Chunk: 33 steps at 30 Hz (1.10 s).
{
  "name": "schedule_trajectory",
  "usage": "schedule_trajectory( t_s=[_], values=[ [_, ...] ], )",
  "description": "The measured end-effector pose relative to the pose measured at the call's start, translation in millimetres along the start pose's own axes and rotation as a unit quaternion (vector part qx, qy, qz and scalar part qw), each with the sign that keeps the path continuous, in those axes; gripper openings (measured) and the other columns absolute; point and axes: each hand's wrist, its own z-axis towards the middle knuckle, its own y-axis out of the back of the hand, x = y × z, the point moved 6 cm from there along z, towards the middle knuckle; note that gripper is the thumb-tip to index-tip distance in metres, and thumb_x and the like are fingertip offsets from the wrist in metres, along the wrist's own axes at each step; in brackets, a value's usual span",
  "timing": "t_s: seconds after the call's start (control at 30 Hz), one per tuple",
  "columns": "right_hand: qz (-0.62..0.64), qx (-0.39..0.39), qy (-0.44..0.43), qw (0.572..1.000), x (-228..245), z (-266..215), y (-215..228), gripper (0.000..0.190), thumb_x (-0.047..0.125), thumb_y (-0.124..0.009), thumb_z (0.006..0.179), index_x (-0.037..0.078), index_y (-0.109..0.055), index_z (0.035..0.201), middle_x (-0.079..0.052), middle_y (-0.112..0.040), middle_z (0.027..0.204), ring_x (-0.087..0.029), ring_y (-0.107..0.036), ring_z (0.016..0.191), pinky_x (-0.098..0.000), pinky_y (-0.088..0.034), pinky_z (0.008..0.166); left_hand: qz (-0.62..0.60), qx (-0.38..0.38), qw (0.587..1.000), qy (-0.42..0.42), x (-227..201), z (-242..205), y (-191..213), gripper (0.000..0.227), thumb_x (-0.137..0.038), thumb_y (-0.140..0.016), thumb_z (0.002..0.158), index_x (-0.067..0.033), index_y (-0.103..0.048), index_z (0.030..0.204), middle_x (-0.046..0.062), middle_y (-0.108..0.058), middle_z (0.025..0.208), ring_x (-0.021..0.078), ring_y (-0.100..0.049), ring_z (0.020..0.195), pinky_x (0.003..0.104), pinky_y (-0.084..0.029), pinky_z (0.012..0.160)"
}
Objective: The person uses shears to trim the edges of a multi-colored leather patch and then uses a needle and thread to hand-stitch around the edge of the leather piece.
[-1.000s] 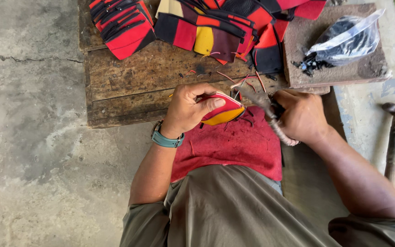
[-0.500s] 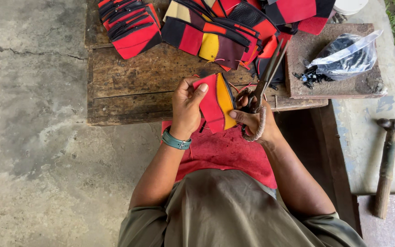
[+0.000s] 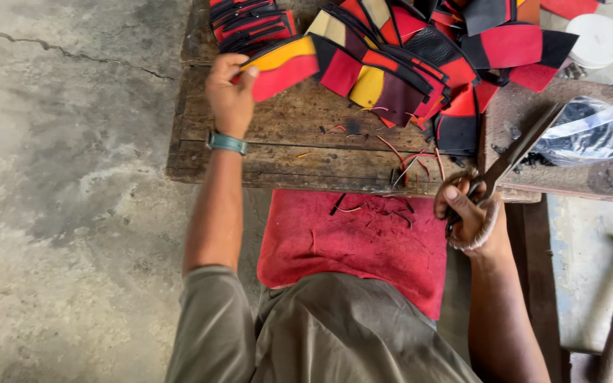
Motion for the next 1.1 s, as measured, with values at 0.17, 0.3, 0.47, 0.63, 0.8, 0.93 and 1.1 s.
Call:
schedule_trajectory(
  t_s=[0.17, 0.3, 0.47, 0.63, 0.8, 0.93, 1.1],
  values=[
    [-0.027, -0.034, -0.065, 0.997, -23, -35, 35, 0.018, 0.014, -0.067, 0.096, 0.006, -0.054, 0.088, -0.009, -0.056, 0.074, -0.018, -0.054, 0.066, -0.0313, -0.043, 0.059, 0.226, -0.066, 0.971, -0.038, 7, -6, 25, 0.037, -0.007, -0.089, 0.080, -0.0068, -0.071, 0.112, 0.015, -0.071, 0.108, 0.0326, -0.068, 0.101, 0.044, -0.054, 0.089],
    [-0.014, -0.042, -0.038, 0.998, -40, -52, 47, 0.028, 0.014, -0.068, 0.099, 0.006, -0.051, 0.078, -0.010, -0.058, 0.075, -0.020, -0.056, 0.066, -0.0325, -0.044, 0.059, 0.211, -0.018, 0.973, -0.096, -54, -37, -43, 0.039, -0.017, -0.084, 0.089, -0.0044, -0.065, 0.121, 0.014, -0.066, 0.122, 0.0339, -0.066, 0.109, 0.046, -0.051, 0.097],
    [0.003, -0.053, -0.061, 0.997, -52, -51, 32, 0.023, 0.013, -0.068, 0.097, 0.006, -0.052, 0.081, -0.009, -0.057, 0.074, -0.019, -0.055, 0.065, -0.0324, -0.044, 0.057, 0.238, 0.305, 0.906, -0.173, -101, -51, -196, 0.053, 0.005, -0.067, 0.073, -0.0088, -0.064, 0.124, 0.022, -0.046, 0.142, 0.0418, -0.068, 0.088, 0.051, -0.053, 0.068],
    [0.027, -0.039, -0.055, 0.997, -54, -56, 30, 0.029, 0.018, -0.067, 0.100, 0.005, -0.052, 0.079, -0.010, -0.057, 0.073, -0.019, -0.054, 0.064, -0.0325, -0.043, 0.057, 0.324, 0.397, 0.840, -0.180, -81, -40, -228, 0.018, -0.003, -0.063, 0.090, -0.0065, -0.059, 0.108, 0.020, -0.057, 0.125, 0.0371, -0.070, 0.085, 0.047, -0.057, 0.070],
    [0.047, -0.057, -0.080, 0.994, -55, -43, 19, 0.032, 0.028, -0.061, 0.102, 0.003, -0.059, 0.083, -0.010, -0.058, 0.072, -0.020, -0.053, 0.060, -0.0317, -0.043, 0.054, 0.189, 0.373, 0.874, -0.249, -108, -57, -189, 0.014, -0.005, -0.062, 0.095, -0.0047, -0.059, 0.109, 0.015, -0.065, 0.110, 0.0359, -0.069, 0.085, 0.045, -0.055, 0.067],
    [0.236, -0.079, -0.133, 0.959, -58, -16, 4, 0.035, 0.044, -0.061, 0.095, 0.010, -0.058, 0.088, -0.009, -0.069, 0.092, -0.023, -0.068, 0.080, -0.0345, -0.056, 0.069, -0.006, 0.324, 0.876, -0.357, -182, -130, -125, 0.020, 0.000, -0.061, 0.097, -0.0067, -0.054, 0.114, 0.012, -0.063, 0.114, 0.0334, -0.067, 0.102, 0.044, -0.059, 0.087],
    [0.133, -0.001, -0.055, 0.990, -69, 16, 4, 0.022, 0.017, -0.077, 0.100, 0.003, -0.060, 0.101, -0.008, -0.063, 0.089, -0.018, -0.060, 0.078, -0.0342, -0.051, 0.077, -0.153, 0.454, 0.872, -0.094, -222, -204, -92, 0.018, -0.002, -0.066, 0.095, -0.0013, -0.059, 0.112, 0.011, -0.067, 0.114, 0.0279, -0.069, 0.108, 0.040, -0.058, 0.089]
  ],
)
